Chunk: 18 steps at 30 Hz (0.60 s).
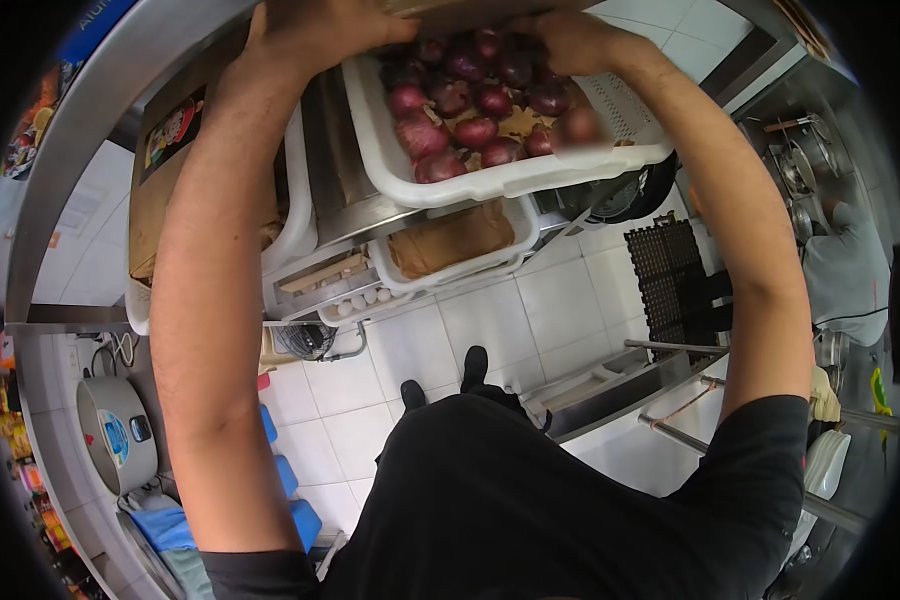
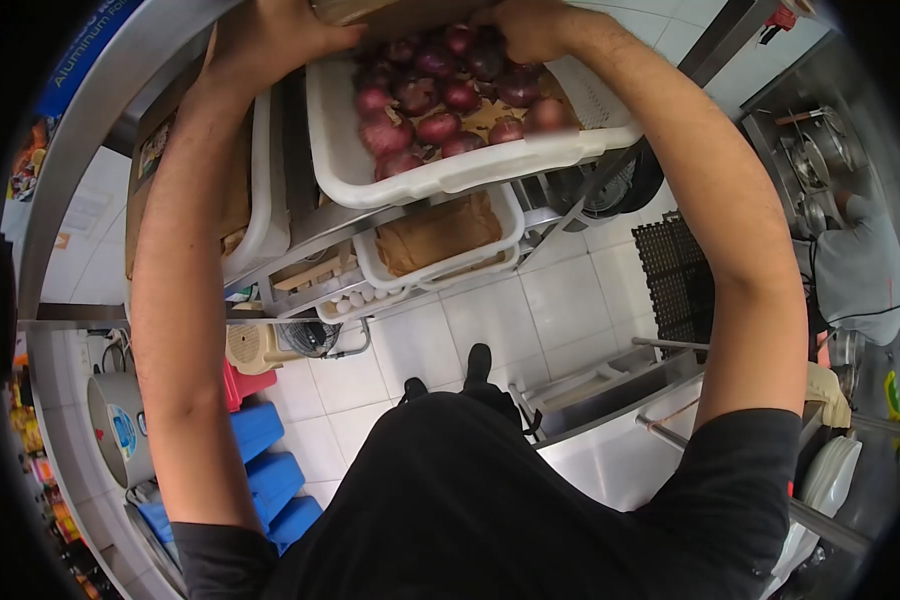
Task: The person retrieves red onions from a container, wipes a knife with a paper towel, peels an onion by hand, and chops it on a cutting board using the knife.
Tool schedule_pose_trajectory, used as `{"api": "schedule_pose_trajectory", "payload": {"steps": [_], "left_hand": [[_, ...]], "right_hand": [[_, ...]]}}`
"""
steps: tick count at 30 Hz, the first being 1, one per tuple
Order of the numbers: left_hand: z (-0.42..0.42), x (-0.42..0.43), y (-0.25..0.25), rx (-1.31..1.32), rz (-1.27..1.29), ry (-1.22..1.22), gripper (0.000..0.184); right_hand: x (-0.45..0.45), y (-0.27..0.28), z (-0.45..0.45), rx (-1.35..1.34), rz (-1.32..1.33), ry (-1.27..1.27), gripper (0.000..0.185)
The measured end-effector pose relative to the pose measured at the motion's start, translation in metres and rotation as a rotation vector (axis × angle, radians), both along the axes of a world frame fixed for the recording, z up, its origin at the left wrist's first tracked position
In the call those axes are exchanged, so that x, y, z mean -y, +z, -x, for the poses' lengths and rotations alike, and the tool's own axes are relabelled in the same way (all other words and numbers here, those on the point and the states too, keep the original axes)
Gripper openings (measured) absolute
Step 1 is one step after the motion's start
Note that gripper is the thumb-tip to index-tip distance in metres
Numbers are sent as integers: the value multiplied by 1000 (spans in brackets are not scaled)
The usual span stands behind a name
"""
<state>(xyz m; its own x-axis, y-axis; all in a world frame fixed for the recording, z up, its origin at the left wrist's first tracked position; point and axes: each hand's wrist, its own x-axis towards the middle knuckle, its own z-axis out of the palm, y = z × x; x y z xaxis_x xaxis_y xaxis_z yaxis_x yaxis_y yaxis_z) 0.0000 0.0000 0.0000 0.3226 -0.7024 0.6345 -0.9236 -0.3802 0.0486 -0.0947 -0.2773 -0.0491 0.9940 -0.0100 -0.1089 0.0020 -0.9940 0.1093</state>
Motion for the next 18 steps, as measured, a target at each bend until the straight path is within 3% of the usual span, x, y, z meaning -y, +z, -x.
{"api": "schedule_pose_trajectory", "payload": {"steps": [3,6,9,12,15,18], "left_hand": [[5,-2,6,-102,-57,3,70],[6,-1,8,-153,-78,39,71],[2,2,8,-114,-108,139,75],[8,-2,9,25,-152,220,80],[13,-4,15,13,-187,241,83],[15,-9,15,-34,-214,252,80]], "right_hand": [[12,-13,-25,-101,-206,-48,86],[-14,-20,-20,-43,-430,-125,58],[-22,-32,-34,-50,-77,-33,72],[-35,-10,-34,-301,-135,-203,76],[-9,-21,-8,144,-140,122,75],[-25,-2,52,339,-283,67,77]]}}
